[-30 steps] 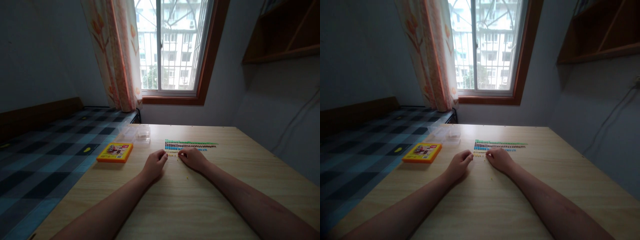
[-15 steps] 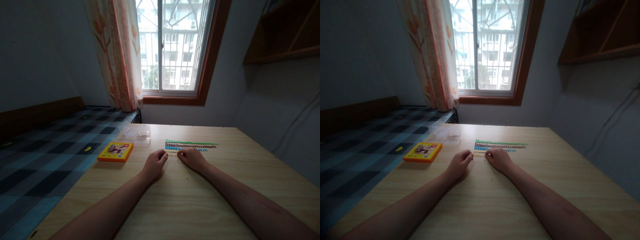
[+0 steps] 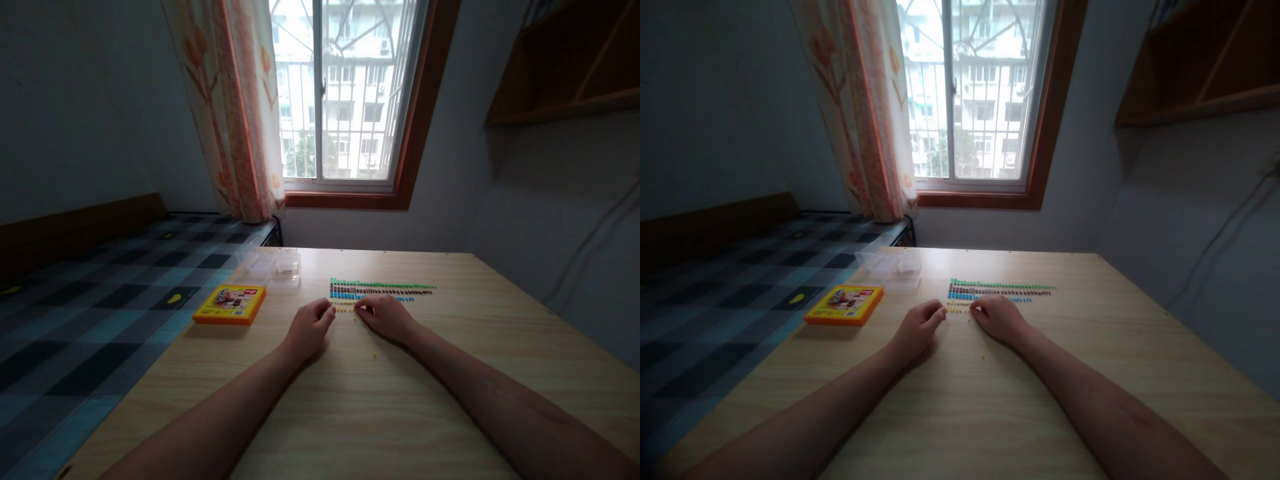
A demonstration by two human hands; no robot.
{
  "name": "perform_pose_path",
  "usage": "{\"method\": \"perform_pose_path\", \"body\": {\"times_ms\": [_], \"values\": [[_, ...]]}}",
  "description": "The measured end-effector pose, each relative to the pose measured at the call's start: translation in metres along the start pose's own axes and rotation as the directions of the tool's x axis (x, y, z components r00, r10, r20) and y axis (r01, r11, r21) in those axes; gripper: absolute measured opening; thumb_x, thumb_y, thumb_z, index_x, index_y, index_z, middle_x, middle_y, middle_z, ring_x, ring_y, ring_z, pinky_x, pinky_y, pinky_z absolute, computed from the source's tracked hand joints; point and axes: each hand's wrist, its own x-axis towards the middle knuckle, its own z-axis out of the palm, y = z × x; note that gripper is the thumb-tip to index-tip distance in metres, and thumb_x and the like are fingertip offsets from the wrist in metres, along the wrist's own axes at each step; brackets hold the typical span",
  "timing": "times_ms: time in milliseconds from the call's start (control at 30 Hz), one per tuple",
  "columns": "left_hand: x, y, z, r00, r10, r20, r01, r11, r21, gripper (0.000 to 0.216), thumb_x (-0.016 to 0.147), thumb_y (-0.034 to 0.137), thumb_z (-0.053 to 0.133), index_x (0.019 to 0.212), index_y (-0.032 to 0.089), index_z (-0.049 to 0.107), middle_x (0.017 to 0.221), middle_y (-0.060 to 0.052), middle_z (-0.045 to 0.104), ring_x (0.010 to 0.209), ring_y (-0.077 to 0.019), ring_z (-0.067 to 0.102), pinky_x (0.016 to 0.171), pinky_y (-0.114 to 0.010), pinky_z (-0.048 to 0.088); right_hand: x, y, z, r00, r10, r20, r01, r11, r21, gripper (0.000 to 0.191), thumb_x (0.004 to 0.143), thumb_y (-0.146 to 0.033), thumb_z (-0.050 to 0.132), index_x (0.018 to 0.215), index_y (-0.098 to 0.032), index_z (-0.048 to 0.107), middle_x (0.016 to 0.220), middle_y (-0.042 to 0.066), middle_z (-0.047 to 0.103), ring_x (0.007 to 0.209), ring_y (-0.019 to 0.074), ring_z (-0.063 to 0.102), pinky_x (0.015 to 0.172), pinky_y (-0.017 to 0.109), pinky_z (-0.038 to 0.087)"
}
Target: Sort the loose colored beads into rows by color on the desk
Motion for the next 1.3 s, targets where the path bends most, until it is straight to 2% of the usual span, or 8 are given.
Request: {"method": "perform_pose_path", "body": {"times_ms": [167,267,333,433,500,633,767,1300], "values": [[-0.001,0.002,0.0,1.0,-0.003,0.004,0.003,1.0,-0.02,0.031,0.086,0.039,0.047,0.064,0.017,0.051,0.061,0.003,0.048,0.062,-0.0133,0.045,0.059,-0.025,0.031,0.001,0.006,-0.008,0.995,0.015,0.096,-0.03,0.988,0.15,0.02,0.083,-0.03,0.058,0.09,-0.02,0.074,0.069,0.001,0.066,0.063,0.0131,0.056,0.06,0.023,0.038],[-0.001,0.002,0.0,1.0,-0.005,0.002,0.005,1.0,-0.022,0.031,0.085,0.039,0.047,0.064,0.017,0.05,0.06,0.003,0.048,0.061,-0.0132,0.044,0.058,-0.025,0.031,0.002,0.013,-0.021,0.953,0.016,0.303,-0.118,0.94,0.32,0.022,0.081,-0.034,0.061,0.086,-0.016,0.072,0.069,0.0,0.064,0.062,0.0115,0.055,0.056,0.021,0.039],[-0.001,0.002,0.0,1.0,-0.005,0.0,0.005,1.0,-0.023,0.031,0.085,0.039,0.047,0.063,0.018,0.051,0.06,0.003,0.049,0.061,-0.0131,0.044,0.058,-0.025,0.032,0.001,0.016,-0.031,0.848,-0.022,0.53,-0.234,0.881,0.411,0.026,0.078,-0.038,0.065,0.088,-0.015,0.071,0.07,0.0,0.063,0.058,0.0104,0.054,0.051,0.02,0.039],[-0.001,0.002,0.0,1.0,0.008,0.0,-0.008,1.0,-0.02,0.03,0.085,0.039,0.047,0.064,0.017,0.052,0.061,0.002,0.051,0.062,-0.0132,0.046,0.059,-0.025,0.032,-0.001,0.015,-0.043,0.629,-0.114,0.769,-0.36,0.834,0.418,0.036,0.073,-0.042,0.072,0.096,-0.016,0.07,0.068,0.0,0.063,0.054,0.0105,0.055,0.047,0.02,0.041],[-0.001,0.002,0.0,1.0,0.012,0.0,-0.012,1.0,-0.015,0.03,0.085,0.038,0.047,0.064,0.017,0.052,0.061,0.002,0.052,0.062,-0.0134,0.047,0.059,-0.025,0.033,-0.002,0.012,-0.046,0.58,-0.147,0.801,-0.328,0.858,0.394,0.037,0.071,-0.042,0.074,0.099,-0.016,0.071,0.066,-0.002,0.062,0.053,0.0099,0.054,0.047,0.019,0.04],[-0.001,0.002,0.0,1.0,0.019,-0.006,-0.019,1.0,-0.017,0.03,0.086,0.037,0.047,0.064,0.017,0.053,0.061,0.003,0.051,0.062,-0.0131,0.047,0.059,-0.025,0.033,-0.001,0.002,-0.048,0.647,-0.168,0.743,-0.147,0.93,0.338,0.031,0.07,-0.037,0.075,0.093,-0.017,0.074,0.064,-0.003,0.06,0.054,0.0075,0.05,0.047,0.016,0.035],[0.0,0.002,0.0,1.0,0.015,-0.003,-0.015,1.0,-0.02,0.031,0.086,0.038,0.047,0.064,0.017,0.053,0.061,0.002,0.05,0.061,-0.0132,0.046,0.059,-0.025,0.033,-0.001,-0.002,-0.047,0.683,-0.17,0.71,-0.094,0.944,0.316,0.024,0.071,-0.034,0.073,0.088,-0.017,0.075,0.065,-0.003,0.062,0.056,0.0081,0.051,0.049,0.017,0.035],[-0.001,0.003,0.0,1.0,0.01,-0.009,-0.01,1.0,-0.008,0.029,0.085,0.036,0.047,0.064,0.017,0.052,0.06,0.002,0.051,0.061,-0.0131,0.046,0.058,-0.025,0.032,-0.003,0.009,-0.038,0.625,-0.097,0.774,-0.333,0.864,0.378,0.026,0.077,-0.035,0.066,0.093,-0.015,0.07,0.064,-0.001,0.061,0.047,0.009,0.054,0.04,0.016,0.04]]}}
